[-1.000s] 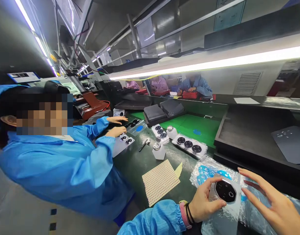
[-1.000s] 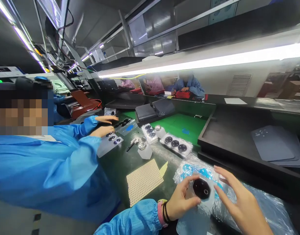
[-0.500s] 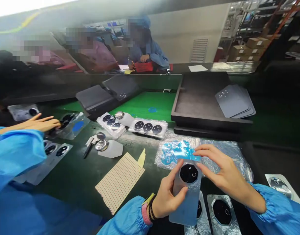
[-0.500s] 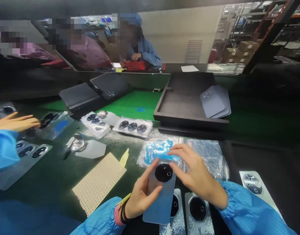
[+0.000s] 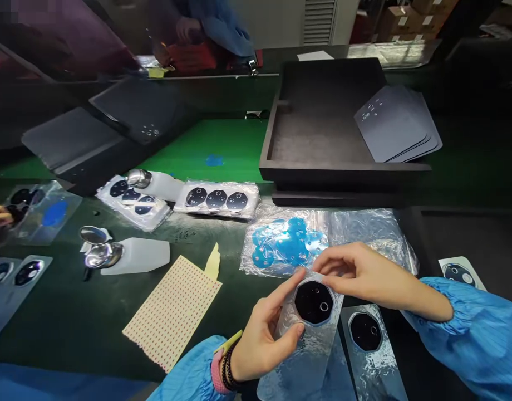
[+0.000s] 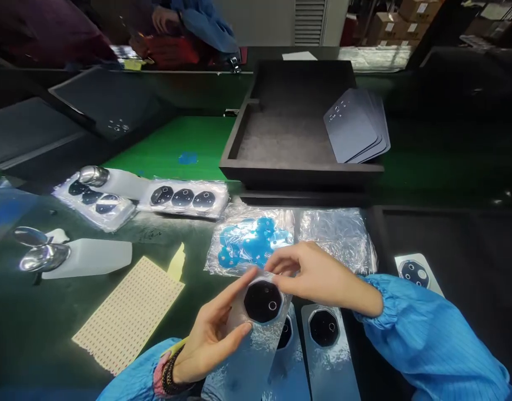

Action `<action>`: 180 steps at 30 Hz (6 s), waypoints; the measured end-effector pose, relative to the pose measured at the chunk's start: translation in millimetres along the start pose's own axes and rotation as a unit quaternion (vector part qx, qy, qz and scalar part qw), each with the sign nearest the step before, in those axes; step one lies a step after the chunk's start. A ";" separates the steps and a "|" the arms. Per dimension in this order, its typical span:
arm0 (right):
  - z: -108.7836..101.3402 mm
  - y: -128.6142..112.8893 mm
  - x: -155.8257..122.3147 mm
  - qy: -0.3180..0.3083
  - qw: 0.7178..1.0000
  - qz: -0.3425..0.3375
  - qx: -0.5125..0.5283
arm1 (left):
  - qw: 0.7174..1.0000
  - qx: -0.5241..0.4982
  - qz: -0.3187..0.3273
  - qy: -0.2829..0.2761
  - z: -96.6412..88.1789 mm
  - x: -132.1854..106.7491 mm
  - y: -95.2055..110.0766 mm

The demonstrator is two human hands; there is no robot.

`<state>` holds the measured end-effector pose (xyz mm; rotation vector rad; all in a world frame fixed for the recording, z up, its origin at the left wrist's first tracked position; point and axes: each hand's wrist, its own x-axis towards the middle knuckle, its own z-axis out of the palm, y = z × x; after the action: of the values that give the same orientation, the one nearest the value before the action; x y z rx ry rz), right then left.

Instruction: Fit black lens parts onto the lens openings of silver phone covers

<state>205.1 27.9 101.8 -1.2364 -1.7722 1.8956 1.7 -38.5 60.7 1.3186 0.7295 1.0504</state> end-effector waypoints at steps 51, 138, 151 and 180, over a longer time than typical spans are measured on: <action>-7.2 0.2 -0.6 -0.086 0.989 0.027 0.121 | 0.998 -0.029 -0.051 -0.017 3.6 -15.7 1.8; 7.3 -7.1 -3.8 0.138 0.986 -0.070 -0.056 | 0.996 0.014 -0.047 0.072 6.6 -3.2 -1.4; 17.7 -1.6 -0.3 0.183 0.978 -0.083 -0.055 | 0.995 -0.045 -0.067 0.058 8.2 -4.1 0.2; 17.2 -1.4 -1.2 0.183 0.978 -0.070 -0.067 | 0.995 -0.043 -0.070 0.061 11.4 -4.7 -0.7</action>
<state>192.9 15.6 101.7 -1.3626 -1.7540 1.3832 10.3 -47.3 61.0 1.1210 0.8455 1.0442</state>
